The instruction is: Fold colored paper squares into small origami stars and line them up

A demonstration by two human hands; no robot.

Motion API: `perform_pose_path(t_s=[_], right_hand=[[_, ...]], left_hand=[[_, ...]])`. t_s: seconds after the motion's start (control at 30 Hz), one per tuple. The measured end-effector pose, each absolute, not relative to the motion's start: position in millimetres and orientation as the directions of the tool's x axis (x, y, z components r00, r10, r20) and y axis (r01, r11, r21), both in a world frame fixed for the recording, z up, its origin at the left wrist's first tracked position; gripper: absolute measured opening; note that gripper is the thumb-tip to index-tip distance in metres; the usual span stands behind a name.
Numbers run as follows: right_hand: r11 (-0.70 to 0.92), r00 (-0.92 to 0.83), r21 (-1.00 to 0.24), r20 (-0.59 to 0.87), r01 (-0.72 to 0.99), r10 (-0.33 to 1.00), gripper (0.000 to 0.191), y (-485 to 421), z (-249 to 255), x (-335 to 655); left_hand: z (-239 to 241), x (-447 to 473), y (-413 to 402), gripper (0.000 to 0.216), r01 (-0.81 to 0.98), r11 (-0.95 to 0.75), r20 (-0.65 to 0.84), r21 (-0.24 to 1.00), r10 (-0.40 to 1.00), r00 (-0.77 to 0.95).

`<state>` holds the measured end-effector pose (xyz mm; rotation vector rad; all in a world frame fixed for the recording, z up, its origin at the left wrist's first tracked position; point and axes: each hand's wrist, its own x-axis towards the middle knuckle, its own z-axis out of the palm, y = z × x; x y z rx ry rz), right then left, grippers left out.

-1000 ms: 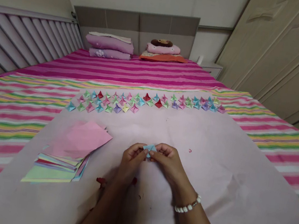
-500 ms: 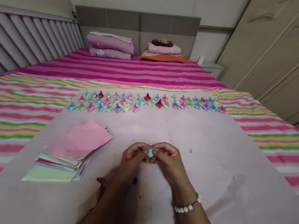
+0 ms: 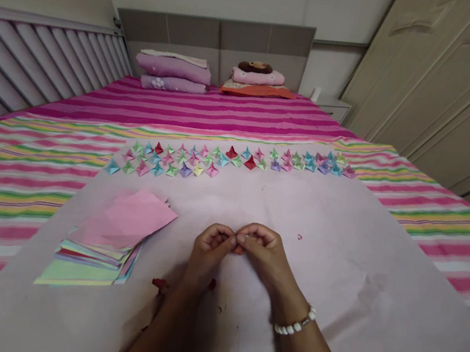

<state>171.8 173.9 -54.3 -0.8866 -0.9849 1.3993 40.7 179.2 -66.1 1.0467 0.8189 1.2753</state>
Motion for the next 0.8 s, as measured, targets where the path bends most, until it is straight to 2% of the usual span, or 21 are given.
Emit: perform_pose_path(t_s=[0.13,0.23,0.5,0.8], right_hand=[[-0.021,-0.018,-0.918,-0.015,-0.395,1.0,0.022,175.7,-57.1,170.2],[-0.048,-0.039,-0.918,-0.035,-0.395,0.999,0.018,176.5,-58.2,171.2],[0.02,-0.042,-0.941,0.036,-0.337,0.998,0.016,175.6,-55.7,173.5],[0.053,-0.087,-0.939,0.088,-0.341,0.992,0.012,173.0,-49.4,172.8]], left_hand=[[-65.5,40.4,180.3,0.023,-0.358,-0.031,0.069,0.933,0.993,0.095],[-65.1,39.9,180.6,0.037,-0.374,-0.019,0.05,0.927,0.996,0.072],[-66.3,40.6,180.2,0.017,-0.25,-0.017,0.037,0.968,0.997,0.075],[-71.6,34.6,181.5,0.018,-0.172,-0.105,0.112,0.98,0.993,0.031]])
